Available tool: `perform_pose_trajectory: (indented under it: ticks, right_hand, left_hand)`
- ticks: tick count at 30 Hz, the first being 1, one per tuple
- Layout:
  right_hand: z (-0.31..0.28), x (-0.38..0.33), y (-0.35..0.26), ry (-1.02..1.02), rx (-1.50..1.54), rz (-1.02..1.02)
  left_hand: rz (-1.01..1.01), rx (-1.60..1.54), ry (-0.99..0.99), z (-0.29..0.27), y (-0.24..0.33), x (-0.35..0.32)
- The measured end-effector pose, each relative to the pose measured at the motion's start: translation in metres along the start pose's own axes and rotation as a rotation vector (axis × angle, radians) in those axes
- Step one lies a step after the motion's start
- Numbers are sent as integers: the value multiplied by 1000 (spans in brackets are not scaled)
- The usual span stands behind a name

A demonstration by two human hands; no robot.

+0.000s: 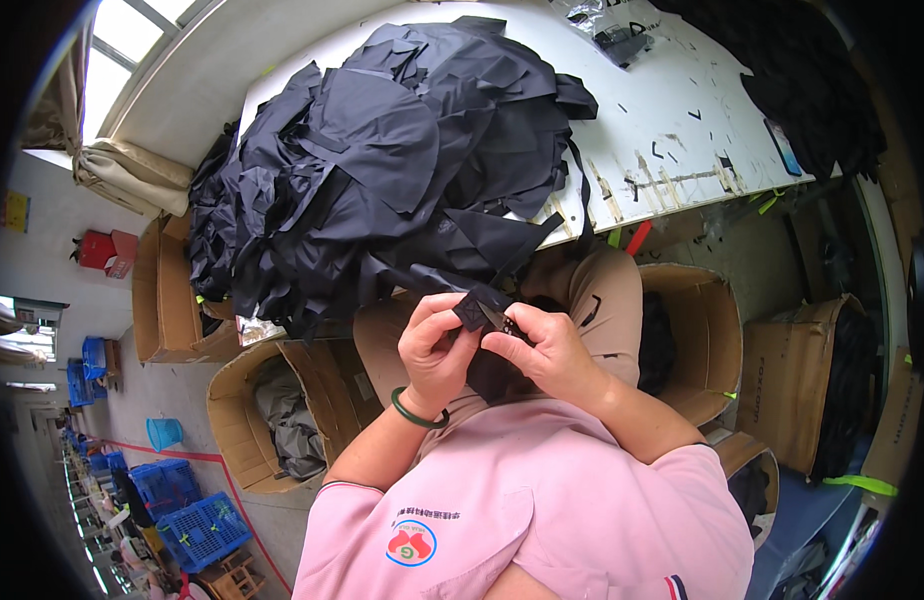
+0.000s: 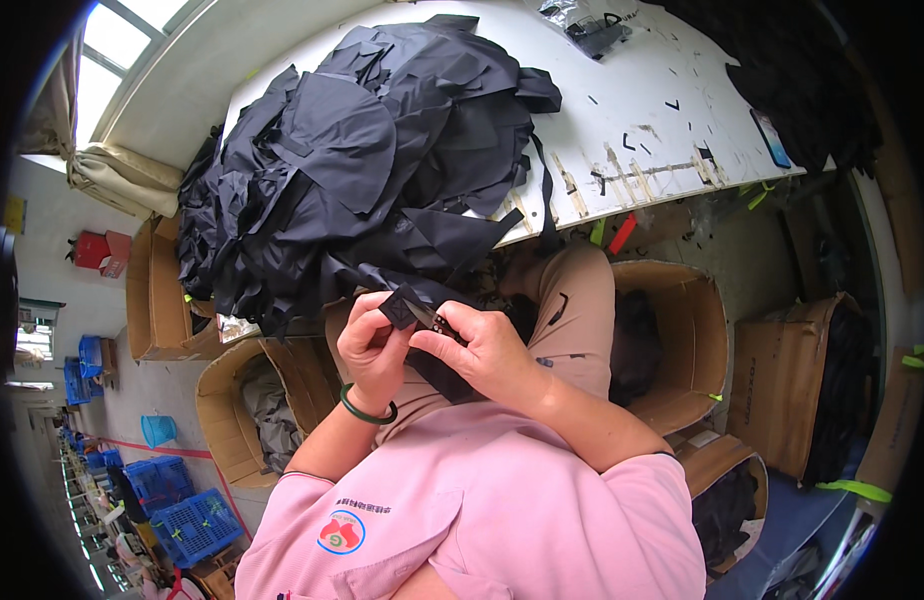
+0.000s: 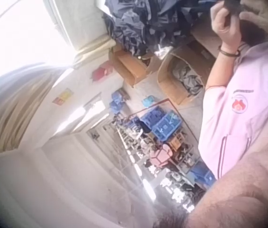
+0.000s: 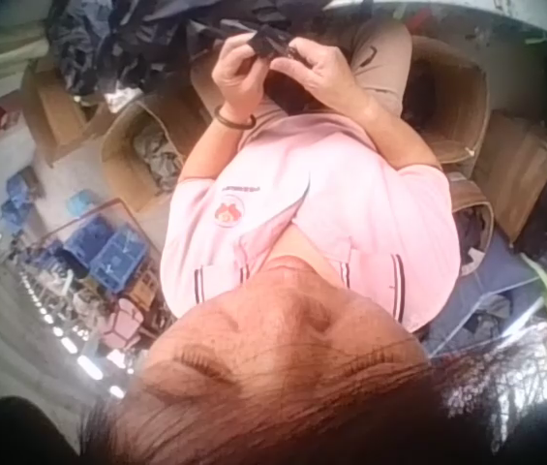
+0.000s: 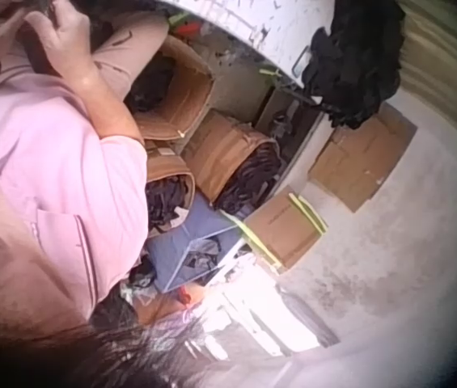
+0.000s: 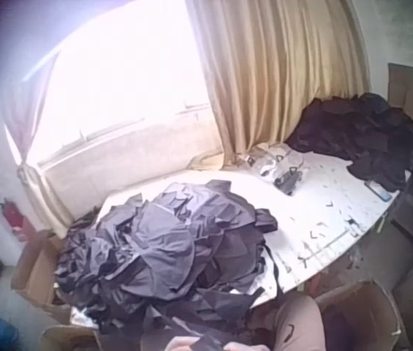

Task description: The person is trimming excess material from black fabric components using small scissors at a production workbench.

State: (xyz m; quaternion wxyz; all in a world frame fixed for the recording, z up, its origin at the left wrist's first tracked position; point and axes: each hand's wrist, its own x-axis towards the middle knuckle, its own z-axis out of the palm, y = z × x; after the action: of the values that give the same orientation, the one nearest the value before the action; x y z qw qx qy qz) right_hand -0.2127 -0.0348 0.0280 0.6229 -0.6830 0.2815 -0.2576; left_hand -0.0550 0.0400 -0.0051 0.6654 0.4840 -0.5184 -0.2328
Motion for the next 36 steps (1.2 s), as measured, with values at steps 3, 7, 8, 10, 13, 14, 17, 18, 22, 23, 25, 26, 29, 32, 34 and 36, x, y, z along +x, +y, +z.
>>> perform_pose_trajectory:
  ticks: [3, 7, 8, 10, 13, 14, 17, 18, 22, 23, 25, 26, 29, 32, 34, 36]
  right_hand:
    - [0, 0, -5, 0, 14, 3]
    - [-1, 1, -5, -8, 40, -19]
    - [-1, 0, -4, -7, 40, -18]
    - [-2, 0, -4, -2, 57, -29]
    - [-6, -3, -2, -35, 142, 80]
    - [-9, -4, -1, -36, 141, 81]
    - [-21, -5, 3, -107, 155, 191]
    - [-22, -3, 5, -112, 127, 125]
    - [-34, 0, -7, -189, -26, 76]
    - [-37, 0, -9, -190, -27, 75]
    - [-42, -1, -11, -211, -252, 17]
    - [-43, -1, -12, -212, -252, 16]
    - [-44, -1, -13, -191, -405, -40]
    - [-43, -1, -13, -190, -439, -54]
    - [-43, -1, -12, -208, -448, -50]
    - [-42, -2, -13, -214, -442, -50]
  left_hand:
    - [-12, -7, 9, 2, -2, 0]
    - [0, 10, -36, -1, -4, -1]
    - [-1, 9, -37, -1, -4, -1]
    - [-23, -9, -63, -2, -3, 0]
    - [-117, -57, -129, -6, 4, 3]
    - [-118, -57, -128, -7, 5, 5]
    - [-304, -349, -235, -14, 5, 15]
    - [-303, -349, -235, -16, 3, 17]
    - [-402, -497, -351, -20, 4, 22]
    - [-420, -515, -377, -21, 4, 23]
    - [-436, -534, -402, -21, 3, 24]
    - [-463, -538, -432, -22, 3, 24]
    - [-510, -561, -470, -21, 1, 23]
    - [-535, -562, -500, -22, -1, 21]
    - [-541, -545, -521, -23, -1, 21]
    - [-537, -532, -542, -22, 0, 21]
